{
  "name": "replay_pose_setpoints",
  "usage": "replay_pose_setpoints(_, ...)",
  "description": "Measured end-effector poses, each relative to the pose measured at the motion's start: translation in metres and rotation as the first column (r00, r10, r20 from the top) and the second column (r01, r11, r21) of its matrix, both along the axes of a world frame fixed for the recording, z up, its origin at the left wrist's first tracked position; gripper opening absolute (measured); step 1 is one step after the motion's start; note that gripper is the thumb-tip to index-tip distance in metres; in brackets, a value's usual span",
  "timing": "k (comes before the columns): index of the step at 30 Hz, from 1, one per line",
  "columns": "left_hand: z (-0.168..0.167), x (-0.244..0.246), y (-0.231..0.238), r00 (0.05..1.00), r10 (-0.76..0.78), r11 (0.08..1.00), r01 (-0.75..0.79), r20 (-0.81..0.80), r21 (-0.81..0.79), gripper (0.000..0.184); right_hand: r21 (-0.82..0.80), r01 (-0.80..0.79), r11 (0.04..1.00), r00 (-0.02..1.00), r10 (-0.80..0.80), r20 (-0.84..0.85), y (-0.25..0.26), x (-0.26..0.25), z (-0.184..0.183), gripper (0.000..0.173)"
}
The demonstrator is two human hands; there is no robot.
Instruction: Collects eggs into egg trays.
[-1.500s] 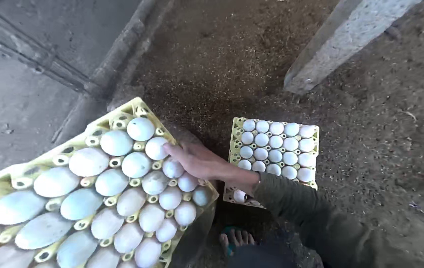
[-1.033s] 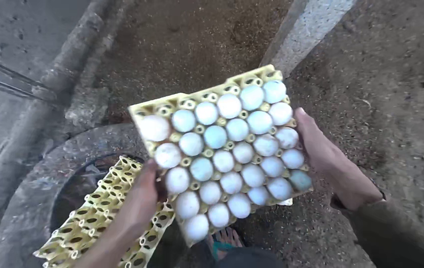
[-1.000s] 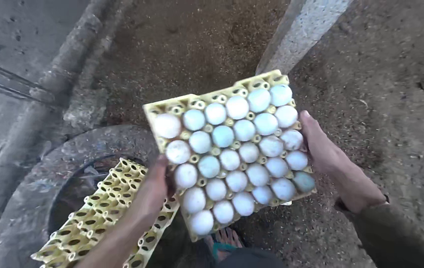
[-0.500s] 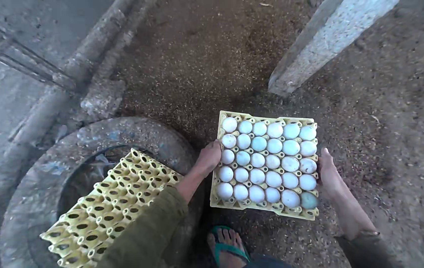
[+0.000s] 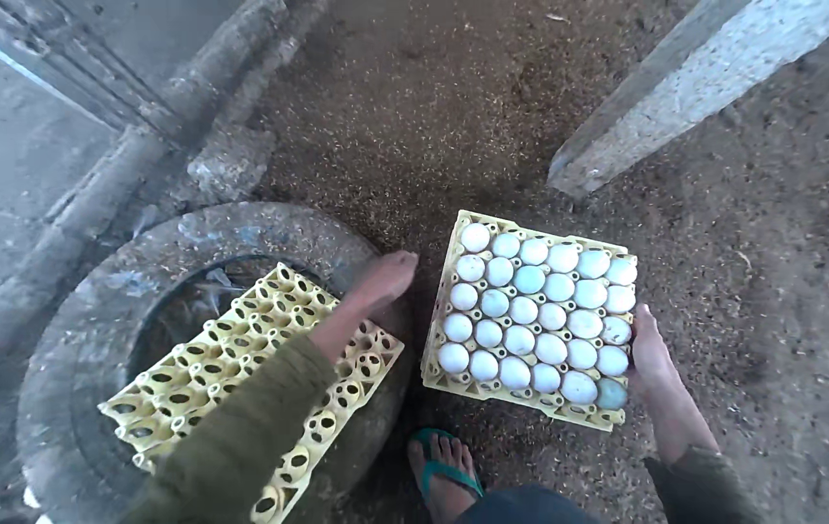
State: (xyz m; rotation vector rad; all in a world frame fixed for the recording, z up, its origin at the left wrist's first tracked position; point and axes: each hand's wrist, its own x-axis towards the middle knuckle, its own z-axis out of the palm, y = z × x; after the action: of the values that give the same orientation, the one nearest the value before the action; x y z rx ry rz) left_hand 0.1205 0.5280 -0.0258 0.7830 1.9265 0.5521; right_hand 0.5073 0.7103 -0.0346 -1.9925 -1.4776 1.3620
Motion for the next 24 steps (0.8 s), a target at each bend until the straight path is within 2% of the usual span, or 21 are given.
replay_pose_setpoints(3, 0.011, -0.057, -0.048, 0.973, -0.030, 0.997, 0.013, -0.230, -0.075, 0.051, 0.023, -0.009, 1.000, 0.999, 0.010, -0.034, -0.002, 0.001, -0.001, 0.072)
replay_pose_setpoints(6, 0.004, -0.110, -0.112, 0.930, -0.061, 0.963, -0.042, -0.363, -0.268, 0.069, 0.057, 0.022, 0.998, 0.999, -0.020, -0.038, -0.013, 0.000, 0.001, 0.064)
replay_pose_setpoints(8, -0.005, -0.135, -0.150, 0.935, -0.040, 0.917, -0.106, -0.353, -0.384, 0.083, 0.089, 0.029, 0.996, 0.999, -0.026, -0.034, -0.019, -0.001, 0.003, 0.059)
replay_pose_setpoints(10, -0.015, -0.150, -0.179, 0.957, -0.013, 0.883, -0.125, -0.290, -0.452, 0.088, 0.116, 0.008, 0.993, 1.000, -0.007, -0.012, -0.024, 0.000, 0.003, 0.055)
replay_pose_setpoints(14, -0.032, -0.153, -0.213, 0.988, -0.005, 0.913, -0.059, -0.156, -0.403, 0.078, 0.163, -0.133, 0.978, 0.983, 0.108, 0.149, -0.029, 0.000, 0.003, 0.047)
replay_pose_setpoints(17, -0.037, -0.153, -0.219, 0.980, 0.041, 0.927, -0.109, -0.194, -0.358, 0.076, 0.175, -0.225, 0.959, 0.968, 0.200, 0.153, -0.024, 0.003, 0.003, 0.045)
replay_pose_setpoints(20, -0.038, -0.157, -0.224, 0.964, 0.071, 0.907, -0.169, -0.255, -0.387, 0.086, 0.194, -0.266, 0.944, 0.958, 0.236, 0.166, -0.021, 0.007, 0.001, 0.045)
replay_pose_setpoints(22, -0.044, -0.162, -0.233, 0.967, 0.105, 0.900, -0.191, -0.230, -0.391, 0.089, 0.207, -0.279, 0.938, 0.950, 0.238, 0.204, -0.022, 0.008, -0.003, 0.045)
replay_pose_setpoints(24, -0.048, -0.166, -0.242, 0.976, 0.159, 0.908, -0.205, -0.152, -0.366, 0.082, 0.197, -0.277, 0.940, 0.945, 0.229, 0.234, -0.023, 0.008, -0.005, 0.044)
